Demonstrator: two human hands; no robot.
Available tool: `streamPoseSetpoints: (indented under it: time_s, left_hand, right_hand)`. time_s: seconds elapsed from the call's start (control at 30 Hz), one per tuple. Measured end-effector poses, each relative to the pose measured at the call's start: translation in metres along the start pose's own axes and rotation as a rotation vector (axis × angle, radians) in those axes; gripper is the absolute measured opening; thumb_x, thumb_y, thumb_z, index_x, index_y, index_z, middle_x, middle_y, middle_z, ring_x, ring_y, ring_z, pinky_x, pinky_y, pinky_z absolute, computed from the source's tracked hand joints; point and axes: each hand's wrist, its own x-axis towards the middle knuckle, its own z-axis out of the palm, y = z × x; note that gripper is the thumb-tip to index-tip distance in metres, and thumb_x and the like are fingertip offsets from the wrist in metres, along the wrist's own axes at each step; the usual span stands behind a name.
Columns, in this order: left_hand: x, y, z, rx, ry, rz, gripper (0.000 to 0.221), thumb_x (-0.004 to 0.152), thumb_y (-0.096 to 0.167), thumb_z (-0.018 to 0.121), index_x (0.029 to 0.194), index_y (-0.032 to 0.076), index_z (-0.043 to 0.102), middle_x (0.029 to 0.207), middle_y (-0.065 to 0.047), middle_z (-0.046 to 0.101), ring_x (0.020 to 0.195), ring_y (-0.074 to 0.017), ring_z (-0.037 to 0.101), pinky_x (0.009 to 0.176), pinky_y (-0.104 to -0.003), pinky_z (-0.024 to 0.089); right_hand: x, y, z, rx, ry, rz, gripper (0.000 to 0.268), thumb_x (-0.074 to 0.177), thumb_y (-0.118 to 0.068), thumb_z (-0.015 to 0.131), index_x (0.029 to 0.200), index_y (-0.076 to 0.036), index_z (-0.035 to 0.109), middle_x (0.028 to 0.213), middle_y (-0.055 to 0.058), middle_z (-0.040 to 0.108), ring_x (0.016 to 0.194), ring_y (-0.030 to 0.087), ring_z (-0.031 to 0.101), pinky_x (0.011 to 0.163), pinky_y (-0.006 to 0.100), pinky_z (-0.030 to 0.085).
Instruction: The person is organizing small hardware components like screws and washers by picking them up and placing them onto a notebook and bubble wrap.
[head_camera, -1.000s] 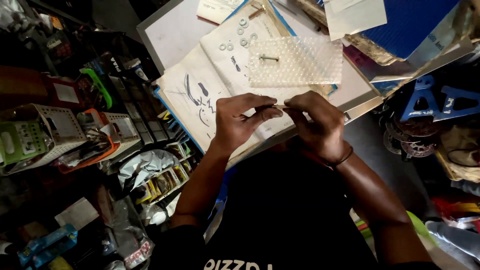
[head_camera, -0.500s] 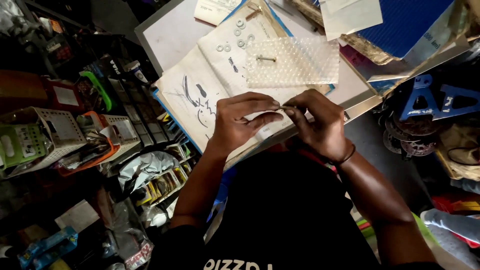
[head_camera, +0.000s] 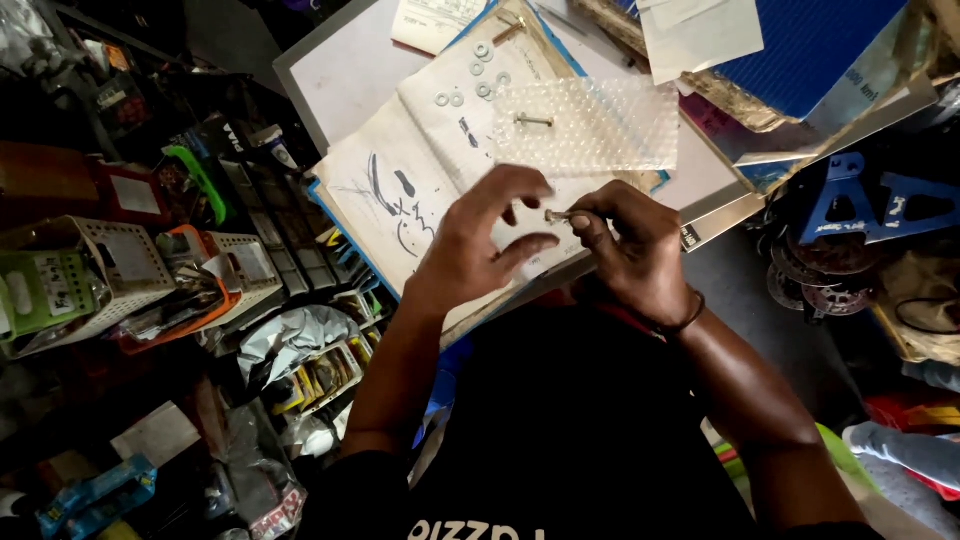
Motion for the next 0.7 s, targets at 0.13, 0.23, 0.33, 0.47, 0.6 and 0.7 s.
streamPoseSetpoints:
  time_s: [0.13,0.23,0.33,0.47,0.6,0.7]
  left_hand:
    - [0.005,0.003,0.0,0.051,0.012,0.013,0.041,0.104,0.028,0.086,0.131,0.005,0.067,0.118,-0.016,0.073,0.093,-0.0332,0.076,0.075,-0.046,0.061]
    - [-0.001,-0.002,0.001,0.024,-0.013,-0.007,0.012,0.109,0.009,0.074,0.118,0.002,0.072,0.102,-0.014,0.074,0.082,-0.0348,0.075,0.07,-0.043,0.058]
    - [-0.009,-0.005,-0.001,-0.013,-0.041,-0.095,0.063,0.095,0.013,0.095,0.143,0.011,0.054,0.13,-0.014,0.066,0.102,-0.0339,0.074,0.081,-0.047,0.062]
    - [-0.014,-0.01,0.003,0.0,-0.029,-0.081,0.034,0.102,0.013,0.085,0.129,0.01,0.064,0.112,-0.011,0.07,0.092,-0.034,0.076,0.077,-0.046,0.062]
    - [-0.012,-0.009,-0.006,-0.011,0.019,-0.103,0.067,0.097,0.014,0.094,0.154,0.014,0.057,0.128,-0.01,0.068,0.108,-0.0315,0.077,0.091,-0.048,0.064]
    - [-0.012,-0.022,0.004,-0.026,0.118,-0.088,0.046,0.103,0.008,0.085,0.145,0.011,0.068,0.123,-0.009,0.075,0.106,-0.0299,0.08,0.093,-0.044,0.066]
  right_hand:
    - [-0.002,0.003,0.001,0.014,-0.006,0.027,0.014,0.113,-0.007,0.074,0.102,-0.001,0.08,0.078,0.012,0.069,0.066,0.026,0.068,0.063,0.034,0.047]
    - [-0.005,0.007,0.002,-0.013,-0.014,0.041,0.013,0.112,-0.005,0.075,0.1,-0.002,0.08,0.078,0.012,0.069,0.065,0.026,0.067,0.062,0.036,0.046]
    - [-0.004,0.006,0.003,0.018,-0.009,0.045,0.014,0.113,-0.008,0.074,0.102,-0.001,0.079,0.078,0.012,0.069,0.066,0.026,0.068,0.062,0.036,0.047]
    - [-0.008,0.013,0.006,0.018,-0.03,0.055,0.012,0.111,-0.003,0.075,0.101,0.001,0.079,0.077,0.013,0.069,0.064,0.026,0.067,0.062,0.035,0.047]
    - [-0.001,0.021,0.01,0.089,-0.033,0.106,0.011,0.112,-0.001,0.074,0.102,0.002,0.078,0.08,0.014,0.069,0.068,0.025,0.068,0.066,0.035,0.05]
    - [0.006,0.023,0.02,0.086,-0.044,0.129,0.011,0.111,0.001,0.074,0.101,0.003,0.078,0.077,0.015,0.069,0.065,0.025,0.068,0.064,0.035,0.051]
